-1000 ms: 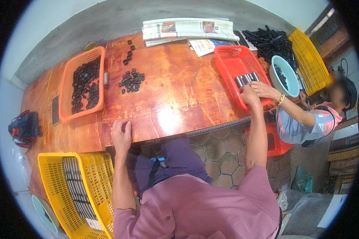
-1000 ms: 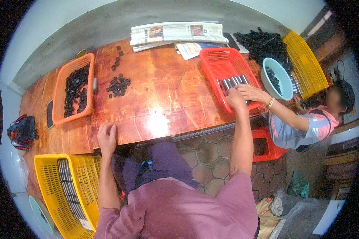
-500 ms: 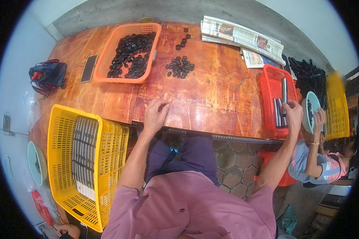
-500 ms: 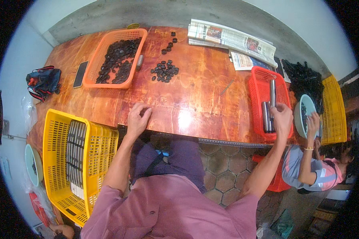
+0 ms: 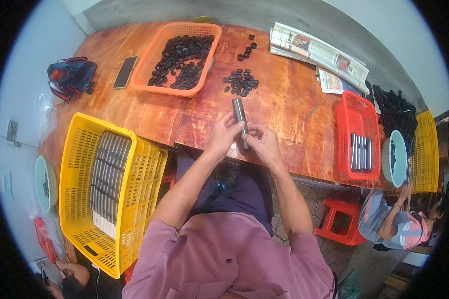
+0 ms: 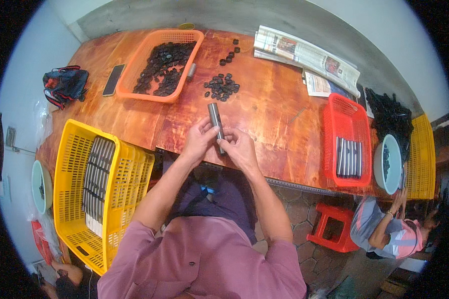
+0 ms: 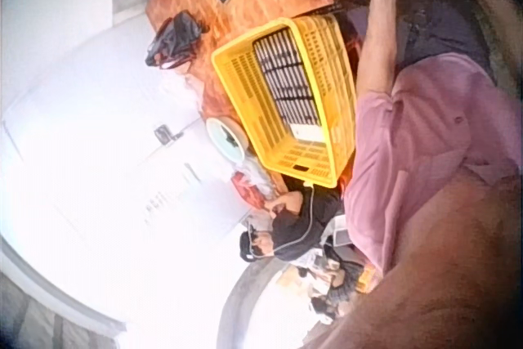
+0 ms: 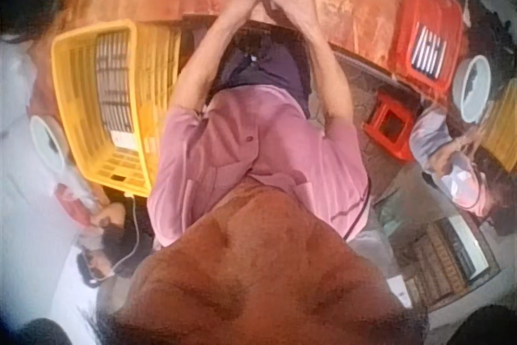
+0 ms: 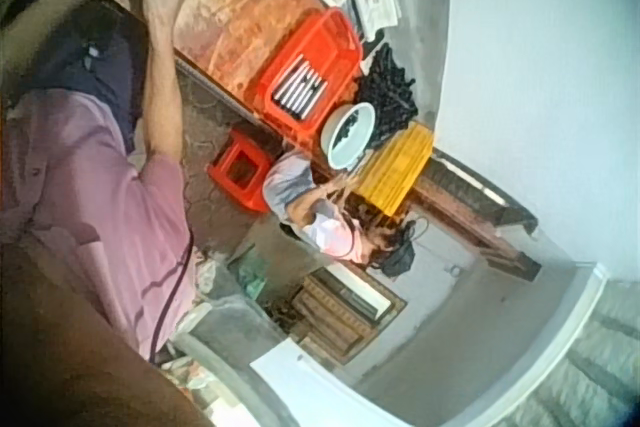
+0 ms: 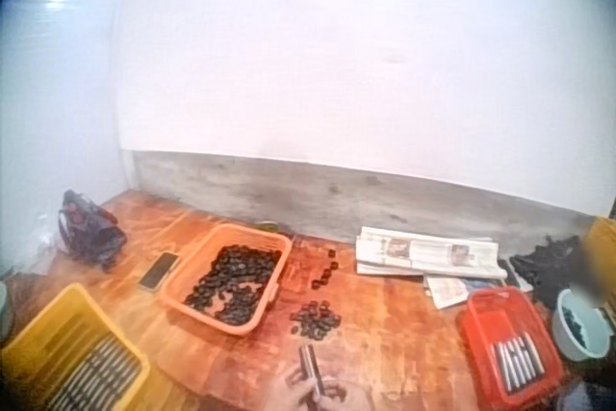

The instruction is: The person repeatedly picks small black circular pieces from a table and inserts them into a metal cylinder held in the other hand. After filling each cylinder, the person places it into a yellow basket. The process is repeated continuously throughout the clip.

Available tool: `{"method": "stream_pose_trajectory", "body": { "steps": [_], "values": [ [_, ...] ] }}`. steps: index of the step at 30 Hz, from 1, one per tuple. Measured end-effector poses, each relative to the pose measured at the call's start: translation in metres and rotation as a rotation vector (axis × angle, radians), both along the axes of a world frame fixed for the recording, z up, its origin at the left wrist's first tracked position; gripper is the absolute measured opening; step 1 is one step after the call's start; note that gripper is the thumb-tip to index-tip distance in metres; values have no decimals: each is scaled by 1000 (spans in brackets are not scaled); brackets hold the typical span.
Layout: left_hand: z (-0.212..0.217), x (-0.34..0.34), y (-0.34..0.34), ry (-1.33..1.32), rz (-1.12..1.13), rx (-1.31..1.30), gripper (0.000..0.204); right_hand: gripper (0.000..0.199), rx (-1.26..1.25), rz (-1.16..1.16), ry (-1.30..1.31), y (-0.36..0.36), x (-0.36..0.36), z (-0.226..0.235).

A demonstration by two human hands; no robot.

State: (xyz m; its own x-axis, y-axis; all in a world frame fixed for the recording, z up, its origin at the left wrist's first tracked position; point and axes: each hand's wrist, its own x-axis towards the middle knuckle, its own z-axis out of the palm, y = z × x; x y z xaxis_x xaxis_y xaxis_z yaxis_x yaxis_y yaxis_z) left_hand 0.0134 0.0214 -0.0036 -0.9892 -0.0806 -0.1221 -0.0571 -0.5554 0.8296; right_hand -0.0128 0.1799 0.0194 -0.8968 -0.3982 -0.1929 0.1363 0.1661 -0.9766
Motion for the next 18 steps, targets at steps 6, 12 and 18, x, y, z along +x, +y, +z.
{"method": "stream_pose_trajectory", "body": {
  "steps": [6,12,18],
  "values": [
    [-21,1,-22,-76,32,125,38,28,257,-97,365,0,-52,-12],
    [-19,1,-20,-24,-1,15,46,45,548,-149,860,-19,-129,-27],
    [-18,4,-24,-13,-19,71,59,67,715,72,986,-42,-151,-52]
  ]
}}
